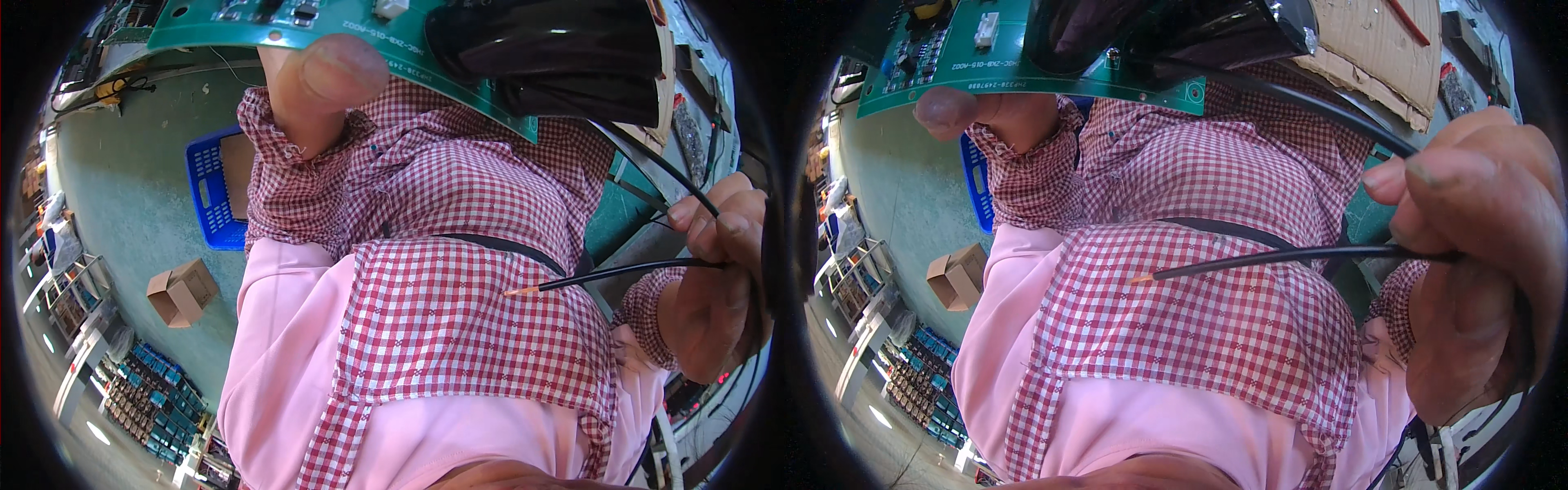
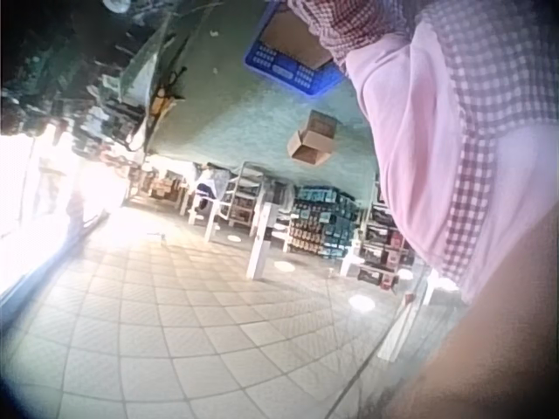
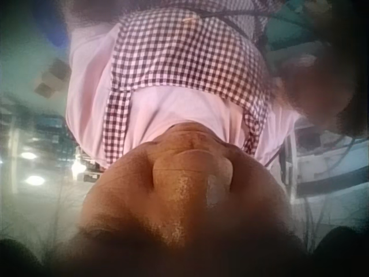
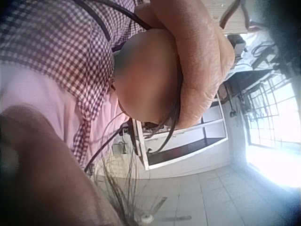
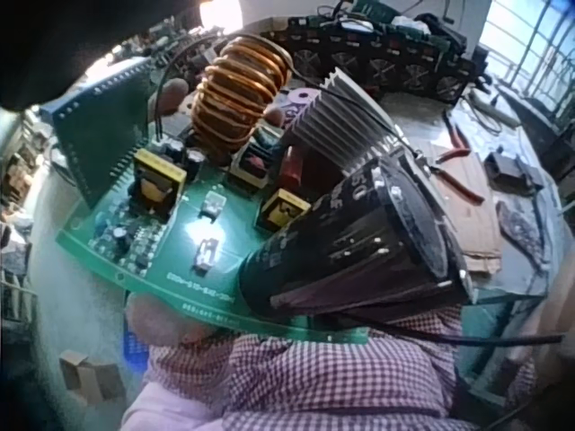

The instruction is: The recorder is soldering electronic components and wires onto a printed circuit board at a workbench station.

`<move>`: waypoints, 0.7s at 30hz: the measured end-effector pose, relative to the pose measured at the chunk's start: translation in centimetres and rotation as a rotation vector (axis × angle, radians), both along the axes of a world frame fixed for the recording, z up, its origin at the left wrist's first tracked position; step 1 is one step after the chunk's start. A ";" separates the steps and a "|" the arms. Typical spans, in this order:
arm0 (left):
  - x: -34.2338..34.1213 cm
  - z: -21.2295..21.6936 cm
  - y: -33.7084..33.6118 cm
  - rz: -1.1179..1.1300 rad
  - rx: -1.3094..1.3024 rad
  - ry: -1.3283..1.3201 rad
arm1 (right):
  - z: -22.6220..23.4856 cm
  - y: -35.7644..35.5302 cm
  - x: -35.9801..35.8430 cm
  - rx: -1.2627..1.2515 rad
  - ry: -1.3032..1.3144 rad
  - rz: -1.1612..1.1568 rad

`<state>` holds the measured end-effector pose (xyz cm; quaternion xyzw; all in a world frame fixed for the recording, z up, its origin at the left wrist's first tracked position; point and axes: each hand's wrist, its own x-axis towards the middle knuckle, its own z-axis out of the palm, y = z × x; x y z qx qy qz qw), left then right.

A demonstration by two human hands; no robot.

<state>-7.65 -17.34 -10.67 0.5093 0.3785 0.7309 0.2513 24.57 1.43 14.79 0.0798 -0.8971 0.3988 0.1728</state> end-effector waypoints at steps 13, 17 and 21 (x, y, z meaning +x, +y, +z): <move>-0.6 0.5 0.1 -0.053 0.114 -0.056 | 1.2 1.9 2.0 0.082 -0.061 0.047; -1.1 0.0 0.1 -0.059 0.142 -0.098 | 2.7 7.8 10.5 0.113 -0.090 0.051; -0.4 0.8 0.0 -0.059 0.148 -0.116 | 1.4 2.5 2.8 0.124 -0.094 0.061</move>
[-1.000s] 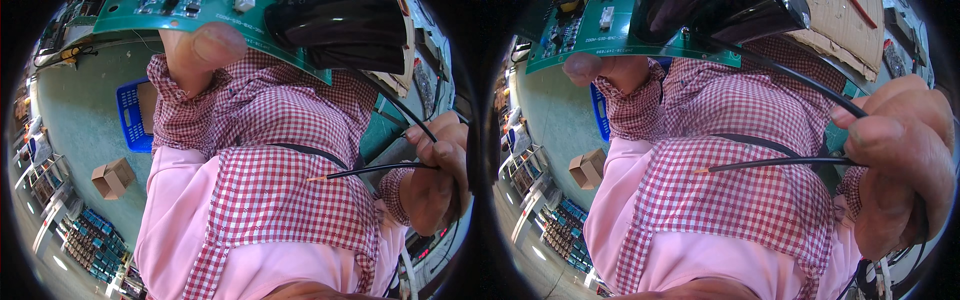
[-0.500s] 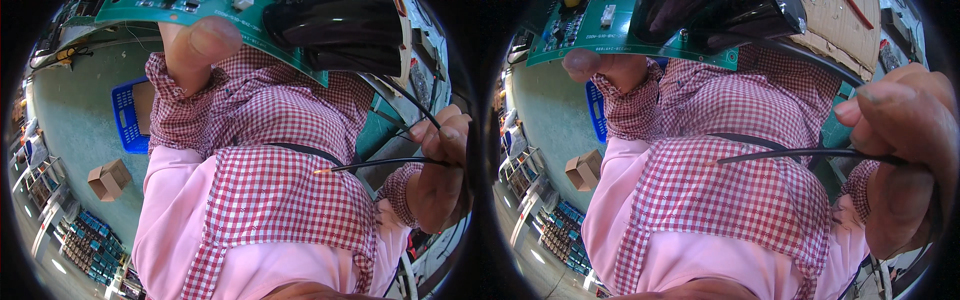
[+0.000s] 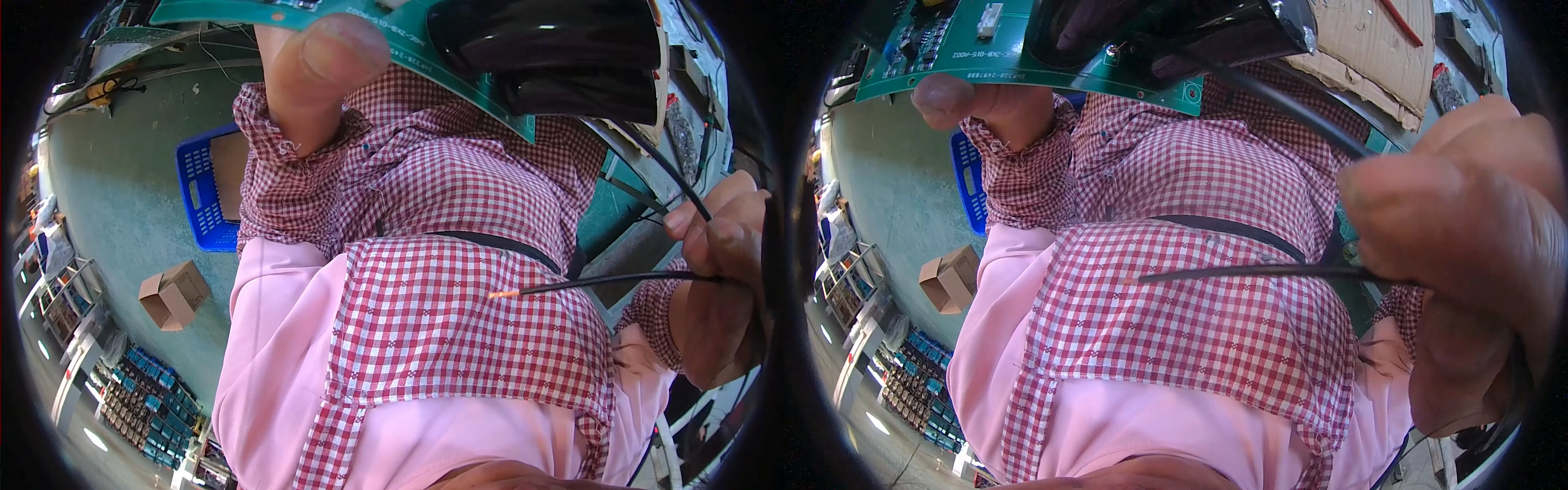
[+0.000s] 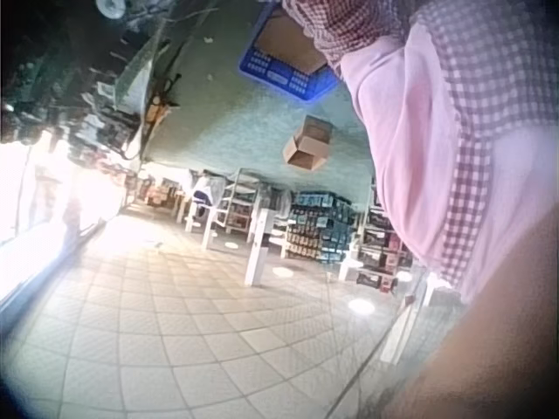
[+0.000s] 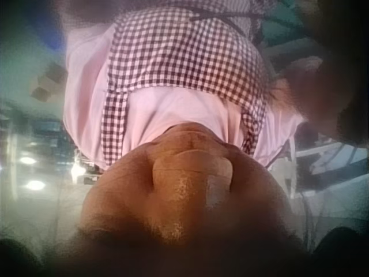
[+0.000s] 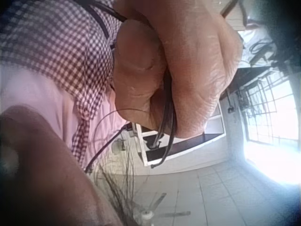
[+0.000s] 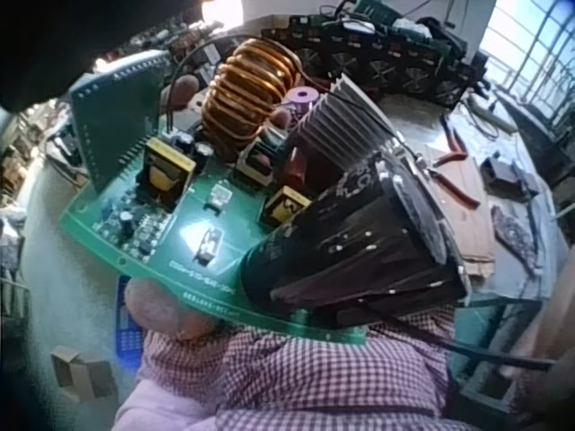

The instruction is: The recorder is soldering electronic components and wires onto a printed circuit board at a workbench station.

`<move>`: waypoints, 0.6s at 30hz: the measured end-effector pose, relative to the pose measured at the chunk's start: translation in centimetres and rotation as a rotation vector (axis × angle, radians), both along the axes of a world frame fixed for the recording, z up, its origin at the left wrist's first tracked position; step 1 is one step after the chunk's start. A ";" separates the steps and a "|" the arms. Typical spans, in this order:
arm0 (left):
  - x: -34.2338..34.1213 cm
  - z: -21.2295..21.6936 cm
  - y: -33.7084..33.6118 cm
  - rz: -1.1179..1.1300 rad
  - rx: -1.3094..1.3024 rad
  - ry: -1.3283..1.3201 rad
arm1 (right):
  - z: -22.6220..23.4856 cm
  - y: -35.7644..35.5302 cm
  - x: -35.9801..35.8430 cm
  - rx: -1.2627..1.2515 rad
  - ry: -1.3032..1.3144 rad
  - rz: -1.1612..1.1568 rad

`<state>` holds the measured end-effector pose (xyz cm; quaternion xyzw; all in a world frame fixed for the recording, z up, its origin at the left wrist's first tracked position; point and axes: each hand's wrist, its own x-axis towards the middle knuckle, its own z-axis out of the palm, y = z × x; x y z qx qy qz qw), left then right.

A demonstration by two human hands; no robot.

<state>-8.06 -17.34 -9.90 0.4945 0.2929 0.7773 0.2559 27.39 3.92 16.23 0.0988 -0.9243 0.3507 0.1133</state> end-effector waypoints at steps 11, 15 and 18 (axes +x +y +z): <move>-0.2 0.1 0.8 -0.017 0.041 -0.076 | -0.5 -3.3 -4.8 0.055 -0.037 0.014; -0.2 0.4 0.0 0.004 0.051 -0.106 | 1.3 1.6 3.2 0.069 -0.052 0.046; 0.2 1.1 0.1 -0.017 0.073 -0.123 | 2.9 7.4 13.1 0.096 -0.060 0.033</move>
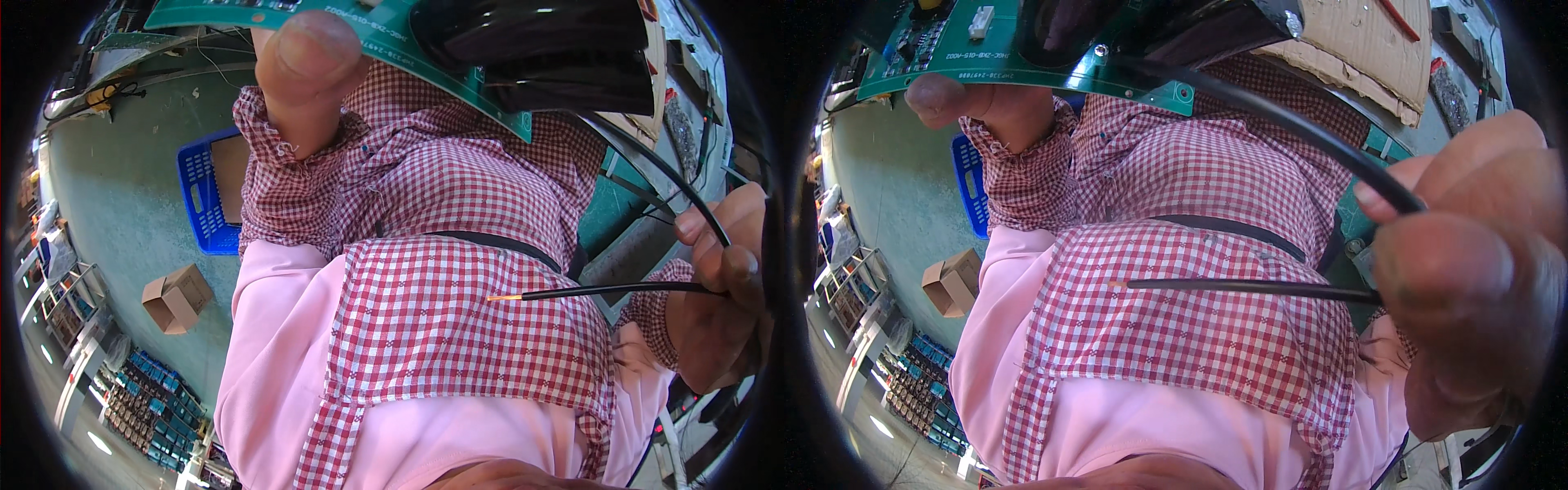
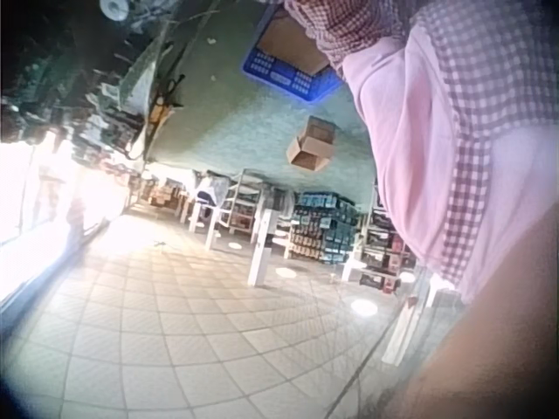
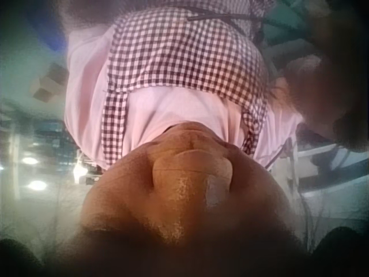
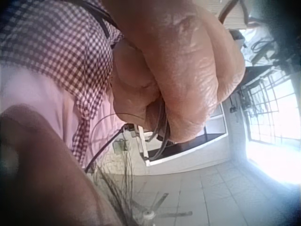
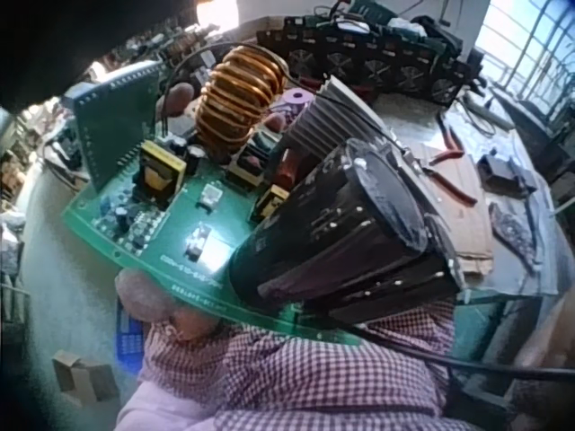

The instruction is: The recorder is soldering electronic components and wires onto a printed circuit board at a workbench station.

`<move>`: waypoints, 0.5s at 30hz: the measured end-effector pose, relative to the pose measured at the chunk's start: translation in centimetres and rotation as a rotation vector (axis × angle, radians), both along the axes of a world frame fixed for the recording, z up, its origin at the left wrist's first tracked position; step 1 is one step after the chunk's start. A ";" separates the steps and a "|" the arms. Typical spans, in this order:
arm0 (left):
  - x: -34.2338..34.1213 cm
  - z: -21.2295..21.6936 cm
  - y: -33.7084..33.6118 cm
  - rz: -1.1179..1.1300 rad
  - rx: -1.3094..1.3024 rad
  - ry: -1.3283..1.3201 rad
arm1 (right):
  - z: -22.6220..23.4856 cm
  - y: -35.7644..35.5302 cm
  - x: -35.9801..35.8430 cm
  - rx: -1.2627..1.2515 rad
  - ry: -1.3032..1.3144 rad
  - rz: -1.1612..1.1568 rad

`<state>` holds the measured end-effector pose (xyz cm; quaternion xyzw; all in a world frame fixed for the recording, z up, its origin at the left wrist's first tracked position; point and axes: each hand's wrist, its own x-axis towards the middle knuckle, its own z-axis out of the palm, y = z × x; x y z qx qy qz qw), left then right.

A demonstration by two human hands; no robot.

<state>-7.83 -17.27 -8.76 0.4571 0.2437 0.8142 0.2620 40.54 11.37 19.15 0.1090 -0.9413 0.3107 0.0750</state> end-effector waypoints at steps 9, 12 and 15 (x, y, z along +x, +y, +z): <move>0.1 1.1 0.1 -0.020 0.026 -0.043 | -2.0 -7.2 -11.0 0.038 -0.012 0.005; 0.4 1.4 0.1 -0.018 0.034 -0.061 | -1.7 -7.4 -10.5 0.050 -0.019 0.016; 0.6 1.5 0.3 -0.019 0.043 -0.080 | -1.9 -9.0 -12.9 0.064 -0.027 0.023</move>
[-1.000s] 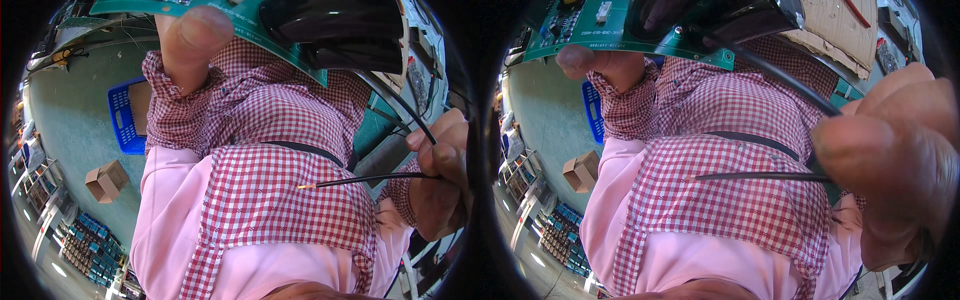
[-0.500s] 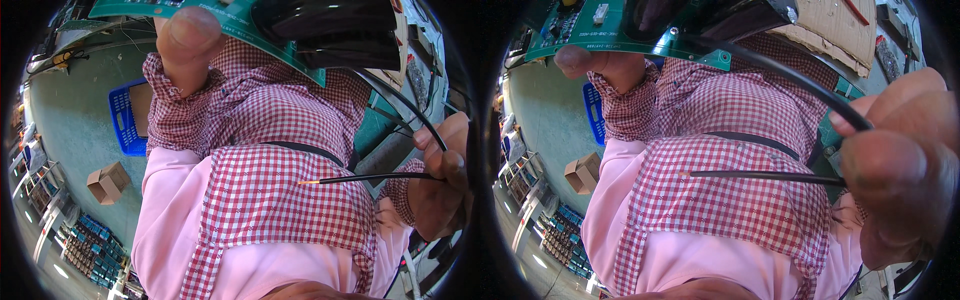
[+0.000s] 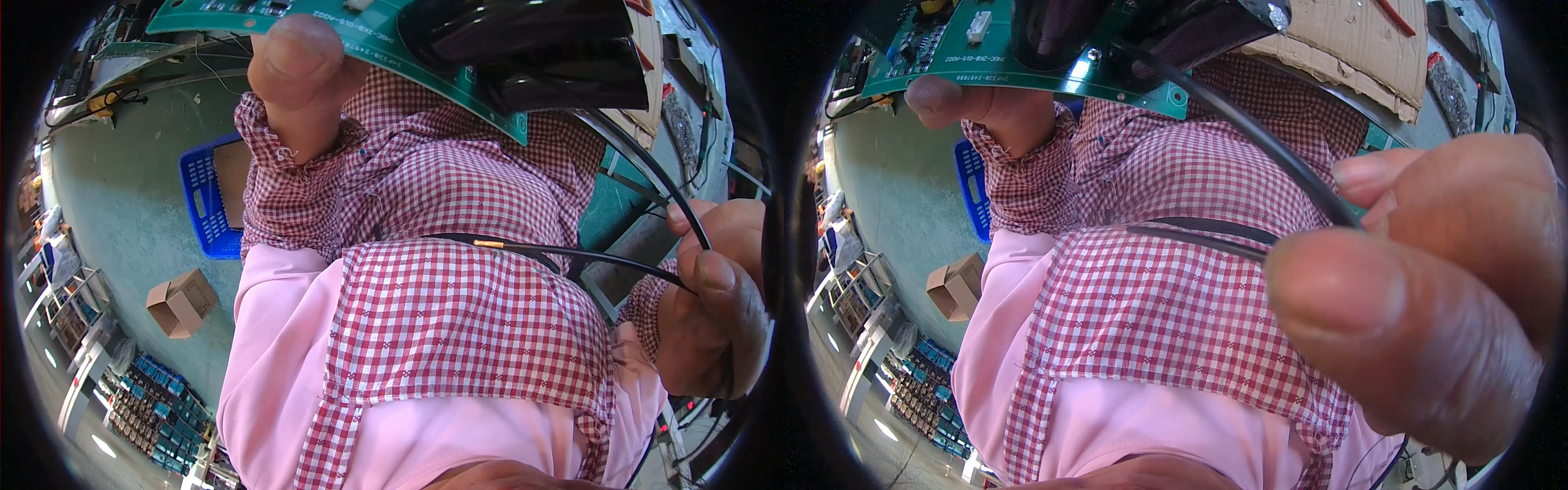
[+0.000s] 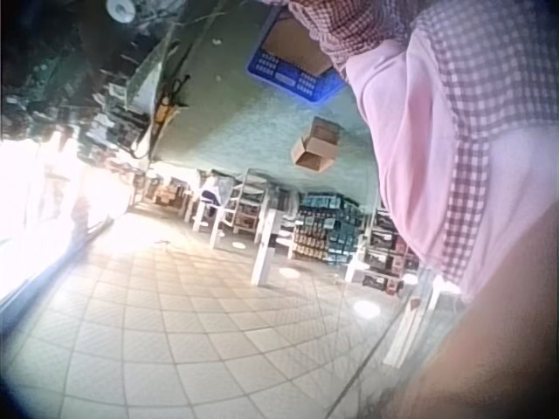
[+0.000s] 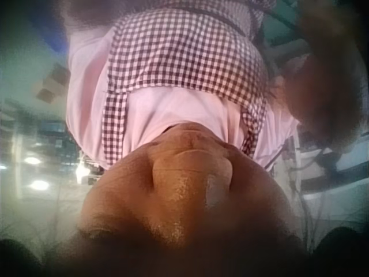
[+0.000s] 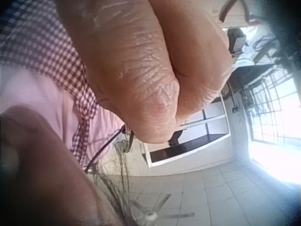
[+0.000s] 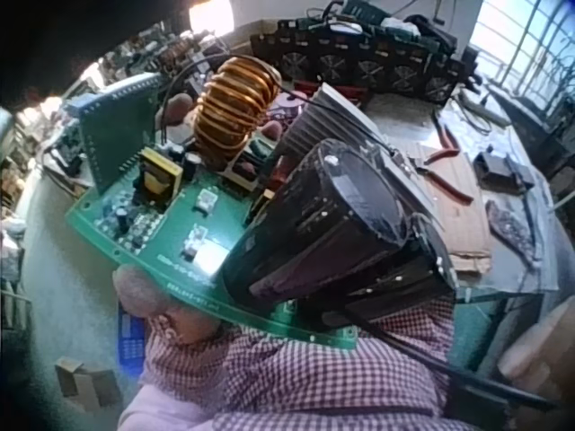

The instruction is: The recorder is soldering electronic components and wires onto a printed circuit board at a workbench station.

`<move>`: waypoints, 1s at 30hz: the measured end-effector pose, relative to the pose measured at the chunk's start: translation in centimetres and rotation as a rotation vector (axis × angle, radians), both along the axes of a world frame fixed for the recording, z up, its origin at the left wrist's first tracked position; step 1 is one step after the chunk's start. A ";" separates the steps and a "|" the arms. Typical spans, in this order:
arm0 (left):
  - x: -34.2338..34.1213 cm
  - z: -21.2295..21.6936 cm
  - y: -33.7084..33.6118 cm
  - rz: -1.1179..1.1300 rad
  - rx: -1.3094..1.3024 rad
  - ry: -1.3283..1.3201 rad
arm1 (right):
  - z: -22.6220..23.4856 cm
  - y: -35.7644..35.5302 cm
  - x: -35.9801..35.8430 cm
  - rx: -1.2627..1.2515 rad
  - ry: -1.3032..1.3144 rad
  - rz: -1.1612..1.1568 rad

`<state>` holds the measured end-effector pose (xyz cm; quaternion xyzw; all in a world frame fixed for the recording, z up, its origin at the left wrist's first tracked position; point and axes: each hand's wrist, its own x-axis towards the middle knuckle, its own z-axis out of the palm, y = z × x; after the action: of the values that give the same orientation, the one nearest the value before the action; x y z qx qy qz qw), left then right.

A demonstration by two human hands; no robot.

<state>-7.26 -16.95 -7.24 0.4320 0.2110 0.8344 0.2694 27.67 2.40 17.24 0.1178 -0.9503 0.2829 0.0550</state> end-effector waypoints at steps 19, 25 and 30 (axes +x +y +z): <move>0.2 0.2 0.6 -0.016 0.014 -0.084 | -0.9 -2.7 -4.7 0.033 -0.058 0.017; 0.8 0.6 0.2 -0.026 0.008 -0.099 | -1.2 -3.0 -4.6 -0.031 -0.071 -0.039; 0.6 0.5 0.8 -0.037 0.006 -0.109 | -1.4 -3.1 -4.5 -0.081 -0.080 -0.088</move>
<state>-6.67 -16.15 -6.76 0.3906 0.1855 0.8522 0.2946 23.16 -0.72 15.86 0.0622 -0.9437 0.3231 0.0342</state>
